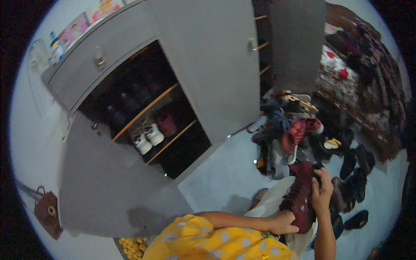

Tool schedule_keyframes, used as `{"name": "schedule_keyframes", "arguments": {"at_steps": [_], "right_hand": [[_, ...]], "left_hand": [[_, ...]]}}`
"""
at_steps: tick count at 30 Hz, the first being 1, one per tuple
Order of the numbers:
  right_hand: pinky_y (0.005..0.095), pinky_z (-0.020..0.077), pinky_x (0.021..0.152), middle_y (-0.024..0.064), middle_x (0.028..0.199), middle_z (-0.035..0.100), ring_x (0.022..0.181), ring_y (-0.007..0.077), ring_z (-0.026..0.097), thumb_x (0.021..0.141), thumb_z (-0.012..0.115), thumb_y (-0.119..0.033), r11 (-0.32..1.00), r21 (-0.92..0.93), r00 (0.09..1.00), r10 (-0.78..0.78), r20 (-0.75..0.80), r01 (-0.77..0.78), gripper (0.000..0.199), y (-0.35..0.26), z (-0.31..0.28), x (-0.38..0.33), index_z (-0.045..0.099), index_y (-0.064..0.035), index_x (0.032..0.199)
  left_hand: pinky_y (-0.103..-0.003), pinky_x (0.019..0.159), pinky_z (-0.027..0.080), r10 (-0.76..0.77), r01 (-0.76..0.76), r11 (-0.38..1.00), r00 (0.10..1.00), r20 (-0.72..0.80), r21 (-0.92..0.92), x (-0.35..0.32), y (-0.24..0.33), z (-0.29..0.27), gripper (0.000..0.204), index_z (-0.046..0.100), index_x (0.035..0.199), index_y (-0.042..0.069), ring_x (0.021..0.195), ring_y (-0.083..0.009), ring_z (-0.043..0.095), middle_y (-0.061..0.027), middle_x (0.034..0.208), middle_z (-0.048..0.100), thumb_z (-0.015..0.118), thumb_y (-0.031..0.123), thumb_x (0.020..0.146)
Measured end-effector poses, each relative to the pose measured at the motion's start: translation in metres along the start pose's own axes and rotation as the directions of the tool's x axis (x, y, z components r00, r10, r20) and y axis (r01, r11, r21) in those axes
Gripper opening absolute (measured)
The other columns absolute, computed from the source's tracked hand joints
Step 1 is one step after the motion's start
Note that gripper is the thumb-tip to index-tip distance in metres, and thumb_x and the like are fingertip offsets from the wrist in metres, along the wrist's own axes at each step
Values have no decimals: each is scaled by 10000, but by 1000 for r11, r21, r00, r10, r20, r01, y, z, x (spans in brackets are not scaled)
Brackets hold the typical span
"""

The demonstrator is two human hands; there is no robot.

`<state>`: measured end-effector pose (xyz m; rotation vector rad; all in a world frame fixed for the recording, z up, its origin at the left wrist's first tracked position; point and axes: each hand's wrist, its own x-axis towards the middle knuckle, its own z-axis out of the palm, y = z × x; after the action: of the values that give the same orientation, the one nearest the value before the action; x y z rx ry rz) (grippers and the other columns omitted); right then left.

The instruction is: The person sits on the floor and scrubs a maroon sneaker with a black cloth. They hold the shoe in their left hand and rub the upper, laces, and toe box with the cloth in their right hand, rotating the shoe to access different areas.

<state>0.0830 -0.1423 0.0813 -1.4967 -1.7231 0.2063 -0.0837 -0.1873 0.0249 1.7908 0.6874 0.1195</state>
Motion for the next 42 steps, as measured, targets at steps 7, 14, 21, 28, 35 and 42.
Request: {"name": "schedule_keyframes", "arguments": {"at_steps": [7,14,21,28,35,42], "right_hand": [[433,454,932,208,1145,599,1092,390,564,816,648,-65,994,-103,997,28,-72,-35,266,-9,-5,-6,621,-63,1080],[450,481,803,169,965,606,932,370,589,827,639,-160,986,-163,998,54,43,-46,153,-2,-12,17,602,-55,931],[473,476,758,172,883,619,842,383,607,836,629,-263,982,-71,971,182,154,-173,235,23,-23,23,634,-40,912],[461,477,789,150,962,623,918,368,598,816,647,-199,998,43,998,52,-31,-51,190,22,-20,0,640,-71,956],[458,465,823,143,959,607,963,361,573,795,658,-156,997,72,997,-30,-77,35,224,20,-21,-8,612,-53,988],[438,476,830,149,954,600,953,349,581,792,647,-130,982,172,995,-71,-72,83,193,23,-16,-3,604,-37,956]], "left_hand": [[-408,958,422,237,-234,970,970,49,-60,9,-34,-1,451,552,1189,31,1059,-284,558,-131,1129,613,652,245,805],[-395,824,473,314,-269,917,942,115,-295,1,0,-21,327,600,1066,29,911,-252,611,-127,992,645,665,212,803],[-389,944,419,373,-340,863,928,17,-373,2,15,-3,314,627,1071,24,1057,-269,565,-133,1136,618,664,191,808],[-387,933,431,309,-293,918,951,20,-267,-9,36,-1,276,643,1045,37,1025,-269,575,-116,1081,626,671,124,784],[-360,921,437,122,-122,904,992,-27,-411,-14,50,7,241,655,1010,20,994,-230,579,-79,1048,630,647,107,786],[-377,954,407,160,-182,904,983,-88,-386,-13,47,9,258,653,1031,41,1048,-248,551,-106,1105,608,655,101,780]]}}
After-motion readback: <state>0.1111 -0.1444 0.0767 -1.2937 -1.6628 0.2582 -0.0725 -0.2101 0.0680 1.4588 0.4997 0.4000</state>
